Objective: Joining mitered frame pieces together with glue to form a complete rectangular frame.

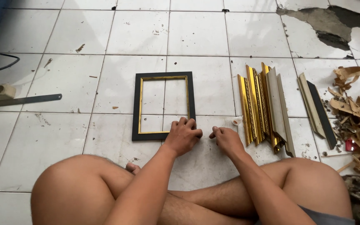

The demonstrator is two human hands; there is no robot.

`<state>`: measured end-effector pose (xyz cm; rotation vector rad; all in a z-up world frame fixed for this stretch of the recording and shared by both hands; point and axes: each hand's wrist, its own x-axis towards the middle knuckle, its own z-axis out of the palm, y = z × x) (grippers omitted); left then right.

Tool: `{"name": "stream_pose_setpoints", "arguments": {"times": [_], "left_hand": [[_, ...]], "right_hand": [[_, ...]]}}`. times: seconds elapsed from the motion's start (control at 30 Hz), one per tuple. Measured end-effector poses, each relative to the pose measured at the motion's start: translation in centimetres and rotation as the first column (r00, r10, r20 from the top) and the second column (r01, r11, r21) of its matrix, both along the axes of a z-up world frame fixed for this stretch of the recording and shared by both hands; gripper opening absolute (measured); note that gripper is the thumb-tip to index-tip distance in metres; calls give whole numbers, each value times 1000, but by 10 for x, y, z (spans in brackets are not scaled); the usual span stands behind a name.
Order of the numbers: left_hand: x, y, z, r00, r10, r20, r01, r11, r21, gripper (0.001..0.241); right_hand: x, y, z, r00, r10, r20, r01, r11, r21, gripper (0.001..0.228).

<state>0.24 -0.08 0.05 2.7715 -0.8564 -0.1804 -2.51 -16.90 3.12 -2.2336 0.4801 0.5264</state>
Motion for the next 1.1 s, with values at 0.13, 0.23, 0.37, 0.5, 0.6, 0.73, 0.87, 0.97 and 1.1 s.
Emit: {"name": "stream_pose_setpoints", "arguments": {"times": [0.13, 0.23, 0.37, 0.5, 0.6, 0.73, 0.87, 0.97, 1.1], "left_hand": [[6, 3, 17, 997, -27, -69, 30, 999, 37, 7], [27, 8, 35, 955, 58, -290, -113, 977, -179, 23], [82, 25, 23, 684, 665, -298, -729, 633, -261, 26], [136, 44, 16, 16, 956, -293, -984, -37, -174, 44], [174, 51, 4, -160, 946, -281, -979, -189, -77, 61], [203, 39, -27, -255, 926, -278, -963, -270, -16, 82], [212, 19, -44, -315, 932, -181, -948, -319, 8, 107], [211, 13, -43, -188, 978, -90, -981, -191, -34, 106], [206, 13, -33, 190, 981, -27, -980, 188, -61, 88]], "right_hand": [[3, 0, -5, 1000, 11, 7, -11, 1000, -2, 40], [9, 3, -9, 999, 32, 15, -32, 999, -16, 41], [8, 11, 10, 997, 73, -25, -75, 995, -68, 44], [22, 22, 34, 959, 48, -280, -107, 974, -202, 45], [29, 23, 36, 940, 30, -341, -111, 969, -221, 46], [34, 24, 30, 932, 23, -362, -120, 962, -246, 45], [40, 25, 32, 906, 41, -420, -170, 946, -275, 44], [44, 23, 31, 910, 40, -413, -159, 952, -260, 43], [45, 24, 41, 909, 43, -415, -139, 969, -204, 42]]}}
